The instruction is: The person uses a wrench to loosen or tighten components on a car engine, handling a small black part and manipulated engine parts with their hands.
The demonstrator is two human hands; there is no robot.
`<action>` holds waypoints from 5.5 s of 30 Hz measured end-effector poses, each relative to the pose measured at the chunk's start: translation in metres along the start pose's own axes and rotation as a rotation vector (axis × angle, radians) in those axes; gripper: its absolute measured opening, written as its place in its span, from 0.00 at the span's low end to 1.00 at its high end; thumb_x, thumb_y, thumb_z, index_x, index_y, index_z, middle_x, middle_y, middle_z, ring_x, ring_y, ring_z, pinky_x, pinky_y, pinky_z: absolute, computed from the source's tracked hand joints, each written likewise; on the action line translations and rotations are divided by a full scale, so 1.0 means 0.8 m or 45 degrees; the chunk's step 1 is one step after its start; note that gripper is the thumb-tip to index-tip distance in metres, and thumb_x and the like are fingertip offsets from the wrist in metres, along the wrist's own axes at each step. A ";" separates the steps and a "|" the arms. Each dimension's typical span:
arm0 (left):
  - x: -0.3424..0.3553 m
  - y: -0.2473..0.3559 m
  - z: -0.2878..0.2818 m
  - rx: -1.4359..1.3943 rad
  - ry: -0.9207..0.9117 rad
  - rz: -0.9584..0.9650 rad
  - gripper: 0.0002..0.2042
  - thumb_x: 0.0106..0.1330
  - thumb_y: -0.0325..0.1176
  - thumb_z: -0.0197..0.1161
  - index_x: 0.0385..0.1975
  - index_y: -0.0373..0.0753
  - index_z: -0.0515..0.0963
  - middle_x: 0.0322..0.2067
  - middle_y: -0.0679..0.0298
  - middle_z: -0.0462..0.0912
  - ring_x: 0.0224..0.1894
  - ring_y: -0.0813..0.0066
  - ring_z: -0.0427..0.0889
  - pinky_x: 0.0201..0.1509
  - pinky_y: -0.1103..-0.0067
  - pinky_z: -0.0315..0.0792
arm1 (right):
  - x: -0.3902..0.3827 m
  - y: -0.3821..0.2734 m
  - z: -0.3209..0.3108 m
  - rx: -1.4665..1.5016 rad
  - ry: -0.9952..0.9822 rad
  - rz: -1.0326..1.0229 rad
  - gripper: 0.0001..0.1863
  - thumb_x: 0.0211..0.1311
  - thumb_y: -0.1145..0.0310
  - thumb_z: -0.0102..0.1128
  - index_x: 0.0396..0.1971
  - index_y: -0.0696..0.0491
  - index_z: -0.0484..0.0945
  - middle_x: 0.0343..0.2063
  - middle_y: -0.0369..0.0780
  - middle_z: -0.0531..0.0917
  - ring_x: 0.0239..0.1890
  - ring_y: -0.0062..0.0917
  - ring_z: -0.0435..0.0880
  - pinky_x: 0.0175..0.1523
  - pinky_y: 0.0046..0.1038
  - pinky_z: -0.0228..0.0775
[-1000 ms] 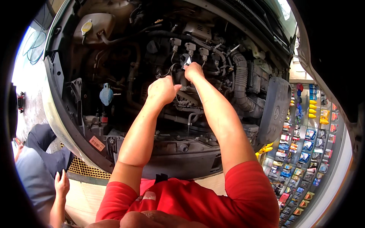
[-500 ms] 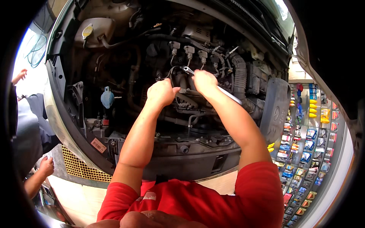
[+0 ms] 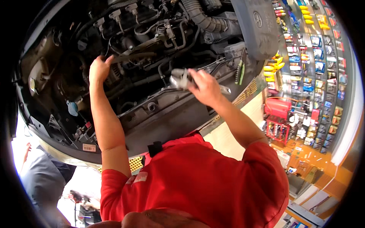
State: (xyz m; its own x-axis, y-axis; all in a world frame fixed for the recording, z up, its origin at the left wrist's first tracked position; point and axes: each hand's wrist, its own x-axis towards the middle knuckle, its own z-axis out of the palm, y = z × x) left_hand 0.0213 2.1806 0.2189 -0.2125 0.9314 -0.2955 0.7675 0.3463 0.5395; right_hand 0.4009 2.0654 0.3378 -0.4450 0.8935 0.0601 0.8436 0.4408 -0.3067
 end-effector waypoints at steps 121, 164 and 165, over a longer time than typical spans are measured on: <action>0.191 0.059 0.061 1.089 0.295 0.249 0.12 0.72 0.38 0.53 0.43 0.36 0.76 0.40 0.49 0.83 0.41 0.49 0.87 0.43 0.65 0.83 | -0.088 0.008 0.068 0.818 0.277 -0.196 0.12 0.55 0.66 0.70 0.37 0.53 0.81 0.33 0.37 0.81 0.38 0.33 0.81 0.46 0.36 0.70; 0.189 0.058 0.049 1.007 0.251 0.350 0.19 0.66 0.44 0.64 0.48 0.37 0.73 0.43 0.47 0.81 0.42 0.48 0.85 0.44 0.61 0.81 | -0.093 0.008 0.077 0.756 0.266 -0.217 0.13 0.54 0.65 0.71 0.38 0.51 0.82 0.35 0.36 0.81 0.40 0.32 0.81 0.49 0.36 0.71; 0.189 0.056 0.049 1.015 0.255 0.345 0.20 0.65 0.45 0.64 0.49 0.37 0.73 0.43 0.49 0.82 0.42 0.50 0.86 0.43 0.61 0.81 | -0.093 0.008 0.076 0.760 0.266 -0.221 0.13 0.53 0.65 0.71 0.38 0.51 0.82 0.35 0.36 0.81 0.40 0.32 0.81 0.49 0.36 0.71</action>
State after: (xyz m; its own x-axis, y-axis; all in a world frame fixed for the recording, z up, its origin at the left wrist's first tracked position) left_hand 0.0470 2.3324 0.1675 -0.0061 0.9986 -0.0519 0.9863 -0.0026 -0.1649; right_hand 0.4211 1.9966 0.2733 -0.4414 0.8378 0.3212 0.4262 0.5108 -0.7467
